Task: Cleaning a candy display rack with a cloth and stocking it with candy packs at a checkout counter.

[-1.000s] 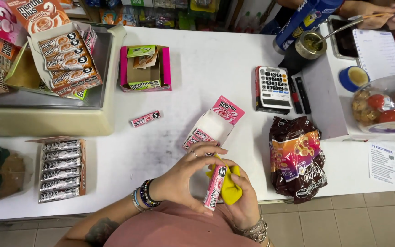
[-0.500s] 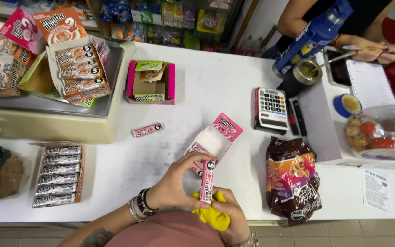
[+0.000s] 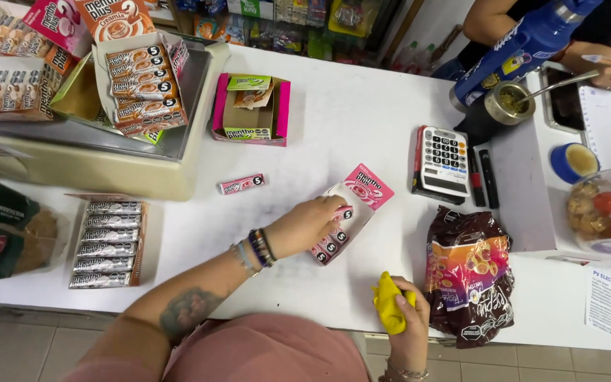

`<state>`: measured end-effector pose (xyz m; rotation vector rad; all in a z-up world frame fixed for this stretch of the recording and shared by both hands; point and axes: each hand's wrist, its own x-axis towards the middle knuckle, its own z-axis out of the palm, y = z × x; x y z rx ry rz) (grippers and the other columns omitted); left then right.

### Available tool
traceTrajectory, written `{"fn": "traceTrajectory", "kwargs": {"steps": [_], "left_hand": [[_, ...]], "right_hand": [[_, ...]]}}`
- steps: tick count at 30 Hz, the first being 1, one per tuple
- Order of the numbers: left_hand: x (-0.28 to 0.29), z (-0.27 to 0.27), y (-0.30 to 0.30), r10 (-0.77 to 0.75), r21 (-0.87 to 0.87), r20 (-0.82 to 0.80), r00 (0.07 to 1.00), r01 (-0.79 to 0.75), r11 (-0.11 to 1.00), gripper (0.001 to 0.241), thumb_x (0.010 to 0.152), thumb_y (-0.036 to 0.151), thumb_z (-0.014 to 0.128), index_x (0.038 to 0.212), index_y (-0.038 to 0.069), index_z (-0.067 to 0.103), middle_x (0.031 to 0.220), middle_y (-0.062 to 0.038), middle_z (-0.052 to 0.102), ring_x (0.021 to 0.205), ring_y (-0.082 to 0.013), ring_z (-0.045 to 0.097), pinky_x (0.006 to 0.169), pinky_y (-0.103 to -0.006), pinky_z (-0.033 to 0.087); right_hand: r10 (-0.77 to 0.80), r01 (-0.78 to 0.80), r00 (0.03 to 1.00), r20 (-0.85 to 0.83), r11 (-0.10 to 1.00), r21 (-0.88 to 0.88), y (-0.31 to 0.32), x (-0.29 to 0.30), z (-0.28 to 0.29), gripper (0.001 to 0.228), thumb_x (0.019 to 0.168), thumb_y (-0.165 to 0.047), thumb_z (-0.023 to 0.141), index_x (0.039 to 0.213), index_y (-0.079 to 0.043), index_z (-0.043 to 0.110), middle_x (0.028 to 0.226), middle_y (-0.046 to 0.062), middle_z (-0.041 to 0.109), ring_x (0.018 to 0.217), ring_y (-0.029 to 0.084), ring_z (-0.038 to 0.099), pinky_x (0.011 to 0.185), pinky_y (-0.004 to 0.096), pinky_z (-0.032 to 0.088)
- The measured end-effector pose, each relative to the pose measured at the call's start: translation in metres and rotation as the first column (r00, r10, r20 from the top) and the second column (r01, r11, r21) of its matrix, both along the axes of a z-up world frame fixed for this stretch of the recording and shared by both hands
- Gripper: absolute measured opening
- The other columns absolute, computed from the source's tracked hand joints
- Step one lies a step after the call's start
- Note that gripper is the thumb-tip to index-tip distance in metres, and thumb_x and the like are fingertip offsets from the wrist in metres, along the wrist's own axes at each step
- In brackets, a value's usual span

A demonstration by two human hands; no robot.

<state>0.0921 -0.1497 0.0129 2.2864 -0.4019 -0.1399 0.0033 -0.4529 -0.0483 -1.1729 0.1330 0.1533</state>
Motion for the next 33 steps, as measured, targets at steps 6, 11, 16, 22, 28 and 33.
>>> {"fn": "traceTrajectory", "kwargs": {"steps": [6, 11, 16, 22, 28, 33], "left_hand": [[0.057, -0.032, -0.023, -0.365, 0.462, 0.164, 0.917, 0.256, 0.849, 0.029, 0.088, 0.004, 0.067, 0.116, 0.01, 0.068, 0.116, -0.008, 0.065, 0.115, -0.0335, 0.056, 0.078, -0.0507, 0.054], [0.062, -0.064, -0.016, -0.432, 0.429, 0.251, 0.866, 0.3, 0.852, 0.021, 0.086, 0.004, 0.066, 0.104, 0.014, 0.072, 0.104, -0.006, 0.064, 0.103, -0.0343, 0.059, 0.079, -0.0485, 0.051], [0.053, -0.062, -0.012, -0.414, 0.399, 0.269, 0.87, 0.291, 0.87, 0.039, 0.082, -0.006, 0.058, 0.107, 0.02, 0.073, 0.1, -0.004, 0.059, 0.102, -0.0304, 0.058, 0.082, -0.0454, 0.048], [0.034, -0.034, -0.007, -0.401, 0.371, 0.107, 0.91, 0.338, 0.865, 0.069, 0.077, 0.047, 0.086, 0.126, 0.008, 0.06, 0.108, -0.015, 0.064, 0.103, -0.0393, 0.058, 0.093, -0.0461, 0.047], [0.018, -0.036, -0.006, -0.475, 0.422, 0.064, 0.878, 0.407, 0.81, 0.126, 0.044, 0.038, 0.104, 0.151, 0.015, 0.041, 0.124, -0.012, 0.056, 0.111, -0.0346, 0.049, 0.089, -0.0416, 0.045], [0.002, -0.007, 0.024, -0.285, 0.072, 0.127, 0.95, 0.278, 0.958, 0.109, 0.064, 0.037, 0.096, 0.154, 0.014, 0.039, 0.15, -0.016, 0.046, 0.136, -0.0377, 0.04, 0.117, -0.0451, 0.033]], "right_hand": [[0.103, -0.109, 0.983, 0.149, 0.994, 0.031, 0.004, 0.004, 0.007, 0.034, 0.089, -0.022, 0.07, 0.111, 0.004, 0.07, 0.113, 0.023, 0.064, 0.095, 0.045, 0.072, 0.072, 0.046, 0.062], [0.087, -0.097, 0.985, 0.149, 0.993, 0.065, 0.001, 0.005, 0.004, 0.036, 0.087, -0.024, 0.072, 0.11, 0.004, 0.069, 0.116, 0.023, 0.063, 0.097, 0.041, 0.07, 0.067, 0.042, 0.062], [0.115, -0.125, 0.986, 0.123, 0.989, 0.076, -0.001, 0.007, 0.004, 0.033, 0.087, -0.021, 0.071, 0.111, 0.003, 0.07, 0.117, 0.022, 0.064, 0.097, 0.045, 0.071, 0.072, 0.044, 0.062], [0.123, -0.132, 0.982, 0.143, 0.99, 0.056, -0.001, 0.007, 0.003, 0.038, 0.088, -0.023, 0.071, 0.113, 0.005, 0.068, 0.118, 0.024, 0.063, 0.097, 0.038, 0.069, 0.071, 0.042, 0.061], [0.163, -0.175, 0.979, 0.123, 0.98, 0.092, -0.005, 0.008, -0.001, 0.038, 0.088, -0.023, 0.073, 0.115, 0.003, 0.069, 0.118, 0.024, 0.063, 0.1, 0.045, 0.07, 0.074, 0.044, 0.062], [0.066, -0.073, 0.995, 0.074, 0.993, 0.097, -0.006, 0.004, -0.009, 0.04, 0.084, -0.019, 0.073, 0.117, 0.004, 0.067, 0.126, 0.026, 0.063, 0.103, 0.044, 0.069, 0.077, 0.045, 0.062]]}}
